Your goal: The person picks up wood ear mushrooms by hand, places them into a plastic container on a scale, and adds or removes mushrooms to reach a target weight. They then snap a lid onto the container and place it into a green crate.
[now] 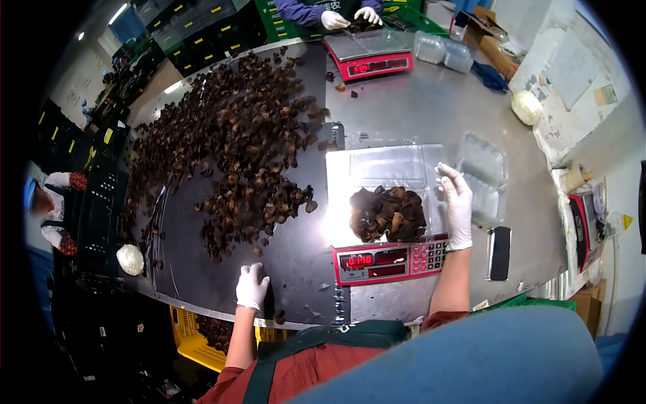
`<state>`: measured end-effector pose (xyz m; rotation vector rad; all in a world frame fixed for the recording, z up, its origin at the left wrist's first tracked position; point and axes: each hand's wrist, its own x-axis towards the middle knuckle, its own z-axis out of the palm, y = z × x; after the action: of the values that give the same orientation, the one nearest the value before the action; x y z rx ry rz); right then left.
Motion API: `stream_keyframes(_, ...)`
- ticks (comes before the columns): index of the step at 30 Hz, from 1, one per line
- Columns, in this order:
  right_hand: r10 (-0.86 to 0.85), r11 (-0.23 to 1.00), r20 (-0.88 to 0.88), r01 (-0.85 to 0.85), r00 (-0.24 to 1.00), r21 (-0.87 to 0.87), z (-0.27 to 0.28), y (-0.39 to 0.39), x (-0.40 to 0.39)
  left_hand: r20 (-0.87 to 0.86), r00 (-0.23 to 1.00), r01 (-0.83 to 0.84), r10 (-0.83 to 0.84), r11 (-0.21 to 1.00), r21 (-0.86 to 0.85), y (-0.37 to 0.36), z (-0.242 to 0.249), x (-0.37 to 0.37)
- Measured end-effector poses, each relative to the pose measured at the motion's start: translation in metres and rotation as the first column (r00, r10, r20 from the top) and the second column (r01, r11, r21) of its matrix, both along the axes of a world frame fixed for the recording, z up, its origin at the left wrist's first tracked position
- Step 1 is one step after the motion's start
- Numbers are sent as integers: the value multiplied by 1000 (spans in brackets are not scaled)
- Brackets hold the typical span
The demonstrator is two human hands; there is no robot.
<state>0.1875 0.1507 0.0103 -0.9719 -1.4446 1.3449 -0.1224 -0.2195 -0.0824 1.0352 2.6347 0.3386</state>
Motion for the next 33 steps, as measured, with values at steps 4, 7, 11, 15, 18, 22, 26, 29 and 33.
stream_keyframes(4,17,1000,68,-18,998,21,-1,6,-3,-57,998,51,-40,979,196,-6,-21,-4)
stream_keyframes(7,1,998,191,-15,982,69,0,15,-15,-57,998,45,-30,959,281,-1,-13,-6)
stream_keyframes(11,9,996,376,-41,926,77,-26,43,-27,-23,1000,22,-15,934,356,18,-3,-2)
stream_keyframes(15,157,986,34,-155,987,-55,-17,48,-32,306,949,-115,-74,823,556,56,18,20)
stream_keyframes(18,87,992,17,-85,996,-91,2,39,-27,396,883,-101,-251,723,683,99,63,58)
stream_keyframes(22,93,994,2,-93,996,-48,7,28,-21,5,823,368,-569,538,758,154,101,94)
stream_keyframes(26,103,988,107,-114,989,106,8,18,-2,-178,800,509,-573,490,708,179,111,111)
stream_keyframes(29,82,966,153,-116,985,232,-2,4,12,-197,847,455,-494,482,749,176,97,103)
stream_keyframes(33,24,971,235,-79,972,226,-10,-27,26,741,505,-383,-443,654,652,159,78,98)
